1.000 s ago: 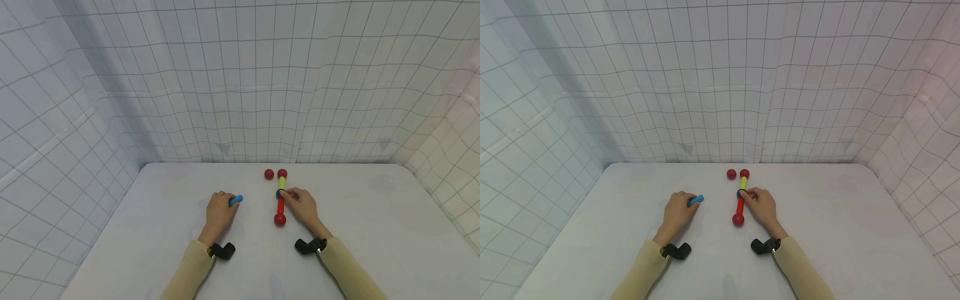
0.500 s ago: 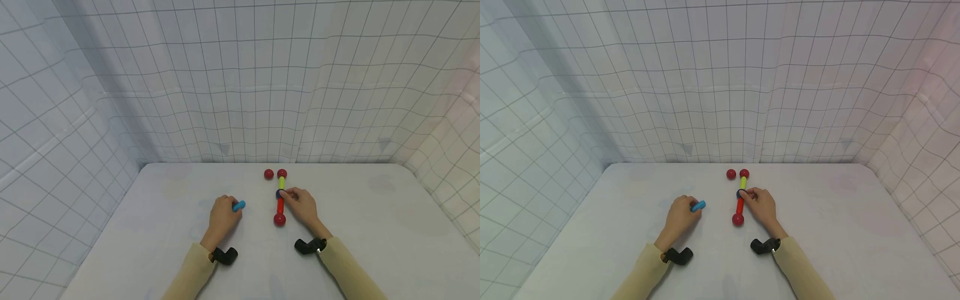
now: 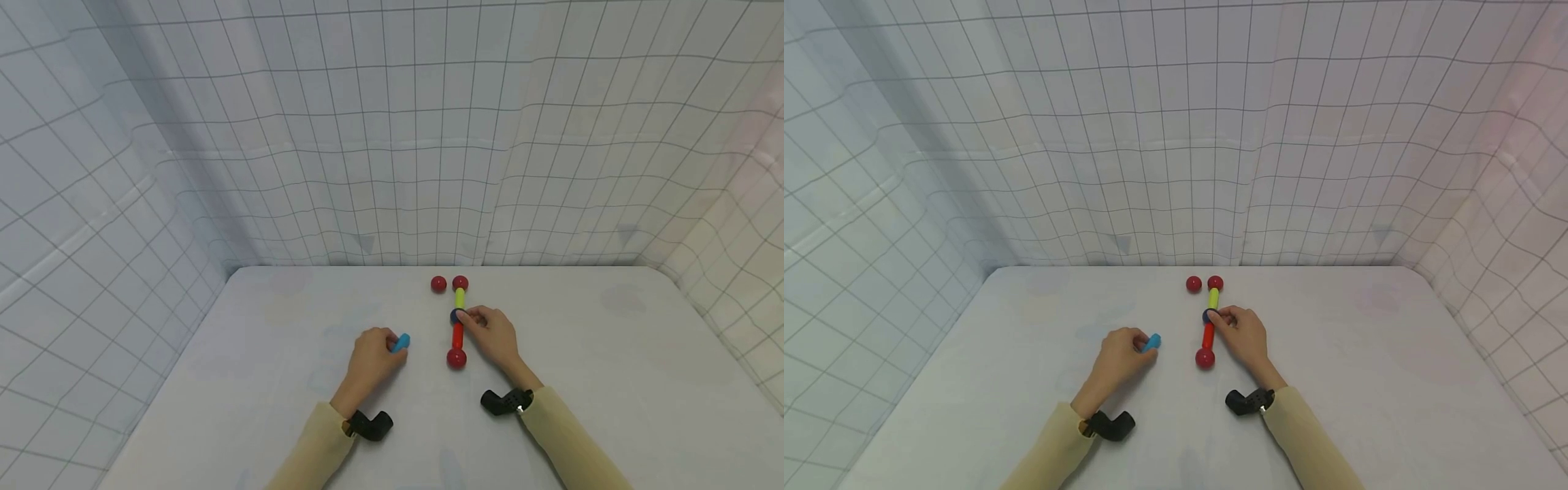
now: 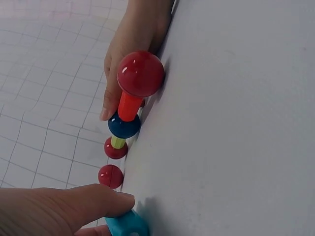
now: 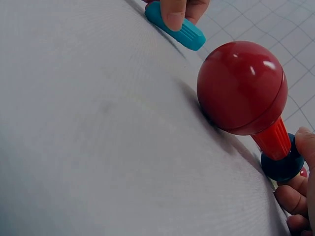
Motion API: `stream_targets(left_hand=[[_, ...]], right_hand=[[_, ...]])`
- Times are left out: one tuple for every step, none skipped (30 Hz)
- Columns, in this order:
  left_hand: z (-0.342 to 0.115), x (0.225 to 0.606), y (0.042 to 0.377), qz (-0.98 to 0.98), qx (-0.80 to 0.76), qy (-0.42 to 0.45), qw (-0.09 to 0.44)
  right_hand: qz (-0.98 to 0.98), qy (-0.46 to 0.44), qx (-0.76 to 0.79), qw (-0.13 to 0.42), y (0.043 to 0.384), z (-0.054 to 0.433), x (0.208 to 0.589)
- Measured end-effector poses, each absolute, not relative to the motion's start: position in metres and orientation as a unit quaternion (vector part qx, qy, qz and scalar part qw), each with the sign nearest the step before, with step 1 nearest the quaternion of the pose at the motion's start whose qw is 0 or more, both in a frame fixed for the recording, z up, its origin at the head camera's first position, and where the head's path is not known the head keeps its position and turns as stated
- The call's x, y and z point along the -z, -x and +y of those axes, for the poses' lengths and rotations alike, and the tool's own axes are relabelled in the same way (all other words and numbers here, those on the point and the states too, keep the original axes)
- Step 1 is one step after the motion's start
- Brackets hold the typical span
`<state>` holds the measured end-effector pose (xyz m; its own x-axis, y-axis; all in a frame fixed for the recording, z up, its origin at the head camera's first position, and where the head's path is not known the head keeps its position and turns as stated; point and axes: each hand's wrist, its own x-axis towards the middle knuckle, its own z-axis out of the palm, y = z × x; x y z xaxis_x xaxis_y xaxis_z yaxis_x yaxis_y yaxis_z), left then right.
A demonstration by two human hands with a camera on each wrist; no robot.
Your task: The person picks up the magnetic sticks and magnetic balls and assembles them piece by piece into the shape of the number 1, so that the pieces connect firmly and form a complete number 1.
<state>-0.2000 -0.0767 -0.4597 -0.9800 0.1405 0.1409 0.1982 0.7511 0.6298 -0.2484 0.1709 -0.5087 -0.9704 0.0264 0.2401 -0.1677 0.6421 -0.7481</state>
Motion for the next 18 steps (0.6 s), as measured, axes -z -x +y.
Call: stream_targets(left_hand=[[-0.076, 0.460, 0.200, -0.933, 0.347, 0.091, 0.037], [-0.076, 0.460, 0.199, -0.930, 0.355, 0.094, 0.030], [-0.075, 0.461, 0.199, -0.928, 0.360, 0.096, 0.023], [-0.075, 0.462, 0.199, -0.925, 0.366, 0.096, 0.015], [-0.074, 0.462, 0.199, -0.923, 0.372, 0.095, 0.008], [-0.074, 0.463, 0.199, -0.921, 0.378, 0.095, 0.001], [-0.074, 0.464, 0.199, -0.919, 0.383, 0.094, -0.006], [-0.073, 0.465, 0.199, -0.916, 0.390, 0.093, -0.015], [-0.072, 0.466, 0.198, -0.914, 0.394, 0.091, -0.021], [-0.072, 0.466, 0.198, -0.912, 0.399, 0.092, -0.027], [-0.071, 0.467, 0.197, -0.910, 0.404, 0.094, -0.031], [-0.070, 0.468, 0.197, -0.907, 0.408, 0.097, -0.036], [-0.069, 0.468, 0.196, -0.905, 0.412, 0.099, -0.040], [-0.069, 0.468, 0.195, -0.903, 0.416, 0.102, -0.044], [-0.068, 0.469, 0.194, -0.900, 0.419, 0.105, -0.047], [-0.067, 0.469, 0.193, -0.898, 0.424, 0.109, -0.048], [-0.066, 0.469, 0.192, -0.897, 0.426, 0.111, -0.050], [-0.065, 0.469, 0.191, -0.896, 0.427, 0.112, -0.050]], right_hand=[[-0.899, -0.039, -0.421, 0.115, 0.248, 0.171, 0.509], [-0.899, -0.038, -0.420, 0.115, 0.248, 0.171, 0.509], [-0.899, -0.038, -0.421, 0.114, 0.248, 0.171, 0.508], [-0.899, -0.037, -0.420, 0.114, 0.248, 0.171, 0.508], [-0.899, -0.037, -0.420, 0.114, 0.248, 0.171, 0.508], [-0.900, -0.037, -0.420, 0.114, 0.248, 0.171, 0.508], [-0.900, -0.037, -0.419, 0.114, 0.248, 0.171, 0.509], [-0.900, -0.037, -0.419, 0.114, 0.248, 0.171, 0.509], [-0.900, -0.037, -0.419, 0.115, 0.248, 0.171, 0.508], [-0.900, -0.036, -0.418, 0.115, 0.248, 0.171, 0.508], [-0.900, -0.036, -0.418, 0.115, 0.248, 0.171, 0.508], [-0.901, -0.036, -0.418, 0.115, 0.248, 0.170, 0.508], [-0.901, -0.036, -0.418, 0.115, 0.248, 0.170, 0.508], [-0.900, -0.036, -0.418, 0.115, 0.248, 0.170, 0.508], [-0.901, -0.037, -0.418, 0.115, 0.248, 0.170, 0.508], [-0.901, -0.037, -0.416, 0.114, 0.248, 0.170, 0.508], [-0.901, -0.038, -0.416, 0.114, 0.248, 0.170, 0.508], [-0.901, -0.037, -0.416, 0.113, 0.248, 0.170, 0.508]])
